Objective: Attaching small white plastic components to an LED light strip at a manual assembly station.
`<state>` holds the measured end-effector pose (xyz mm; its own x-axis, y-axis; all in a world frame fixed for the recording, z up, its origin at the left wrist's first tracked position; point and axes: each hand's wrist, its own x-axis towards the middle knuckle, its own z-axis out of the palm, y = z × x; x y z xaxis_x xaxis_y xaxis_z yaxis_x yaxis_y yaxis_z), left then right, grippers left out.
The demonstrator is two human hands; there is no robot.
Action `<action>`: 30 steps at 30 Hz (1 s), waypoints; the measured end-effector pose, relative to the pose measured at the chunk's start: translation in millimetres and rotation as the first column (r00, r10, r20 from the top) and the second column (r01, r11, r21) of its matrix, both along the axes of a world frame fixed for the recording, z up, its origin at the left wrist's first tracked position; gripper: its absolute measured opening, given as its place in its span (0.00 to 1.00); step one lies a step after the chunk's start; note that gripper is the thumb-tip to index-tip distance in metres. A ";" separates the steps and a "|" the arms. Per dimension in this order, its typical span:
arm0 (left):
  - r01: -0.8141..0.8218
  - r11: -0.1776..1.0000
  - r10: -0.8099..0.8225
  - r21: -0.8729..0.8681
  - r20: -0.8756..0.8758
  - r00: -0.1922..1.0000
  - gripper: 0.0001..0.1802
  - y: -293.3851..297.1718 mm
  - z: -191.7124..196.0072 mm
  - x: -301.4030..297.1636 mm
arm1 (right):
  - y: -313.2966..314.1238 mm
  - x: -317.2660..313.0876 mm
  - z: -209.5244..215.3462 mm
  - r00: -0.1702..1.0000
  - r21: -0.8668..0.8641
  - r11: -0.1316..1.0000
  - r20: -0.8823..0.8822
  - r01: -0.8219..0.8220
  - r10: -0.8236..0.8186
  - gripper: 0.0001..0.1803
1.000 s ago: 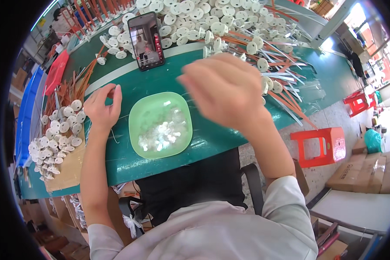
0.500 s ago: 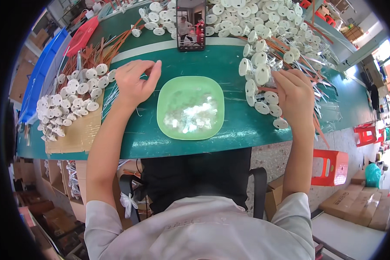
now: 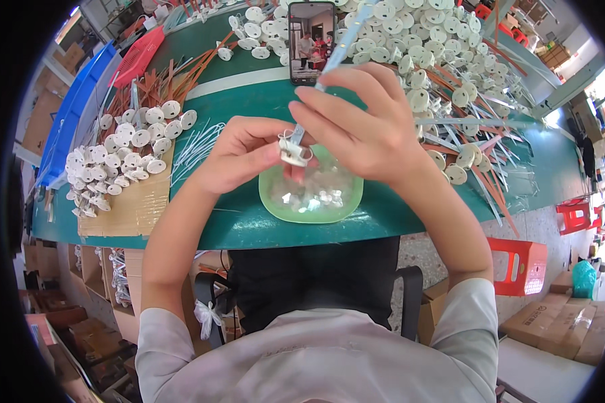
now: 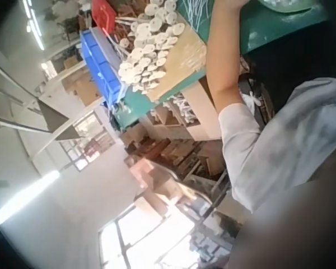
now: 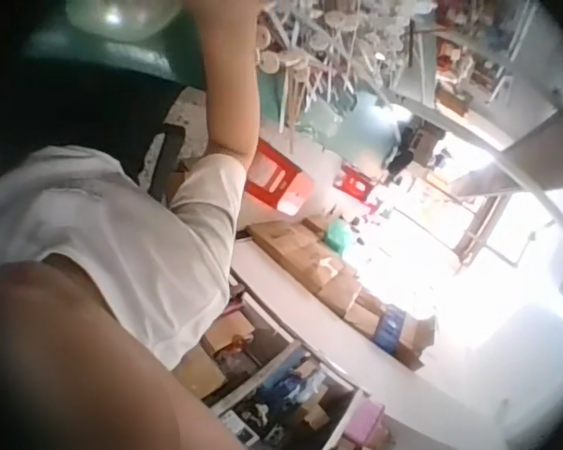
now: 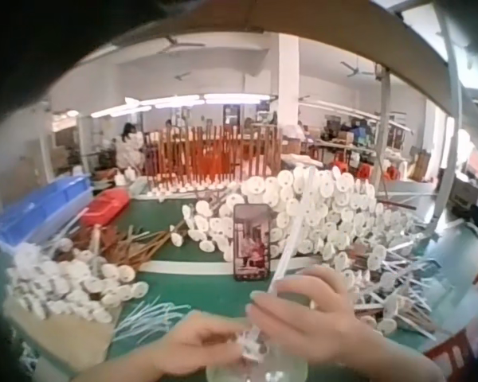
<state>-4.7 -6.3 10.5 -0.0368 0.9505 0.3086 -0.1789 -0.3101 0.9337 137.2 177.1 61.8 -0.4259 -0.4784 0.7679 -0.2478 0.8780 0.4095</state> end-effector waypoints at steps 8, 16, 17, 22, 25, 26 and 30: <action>-0.204 0.978 0.181 0.040 0.319 0.930 0.21 8.4 -3.8 -4.3 | 1.7 -28.4 -17.9 0.959 -0.352 0.892 -0.089 -0.284 0.270 0.20; -0.240 0.970 0.244 -0.045 0.177 0.954 0.19 8.8 -7.3 -4.1 | 4.3 -25.3 -45.2 0.930 -0.352 0.866 -0.035 -0.355 0.367 0.17; -0.241 0.969 0.246 -0.050 0.172 0.954 0.19 8.4 -7.7 -3.4 | 2.7 -24.3 -45.5 0.930 -0.367 0.859 -0.053 -0.358 0.365 0.17; -0.266 0.964 0.265 -0.022 -0.035 0.964 0.21 7.8 -8.7 -2.1 | -1.1 -17.3 -49.7 0.940 -0.401 0.855 -0.048 -0.328 0.338 0.17; -0.220 0.974 0.225 -0.057 0.092 0.970 0.23 5.7 -9.2 -10.6 | -1.8 -19.4 -44.9 0.927 -0.431 0.835 -0.010 -0.342 0.375 0.17; -0.222 0.973 0.227 -0.062 0.091 0.970 0.23 4.3 -8.5 -13.6 | -1.4 -21.1 -42.5 0.908 -0.445 0.815 0.012 -0.370 0.419 0.17; -0.161 0.987 0.161 -0.013 0.094 0.982 0.25 2.3 -10.2 -19.4 | 1.6 -22.2 -42.8 0.886 -0.437 0.810 0.058 -0.392 0.460 0.16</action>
<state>-24.1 -4.0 0.4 -0.2182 0.9314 0.2914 -0.2146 -0.3371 0.9167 115.1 178.7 19.1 -0.3806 -0.3036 0.8735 -0.6650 0.7462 -0.0304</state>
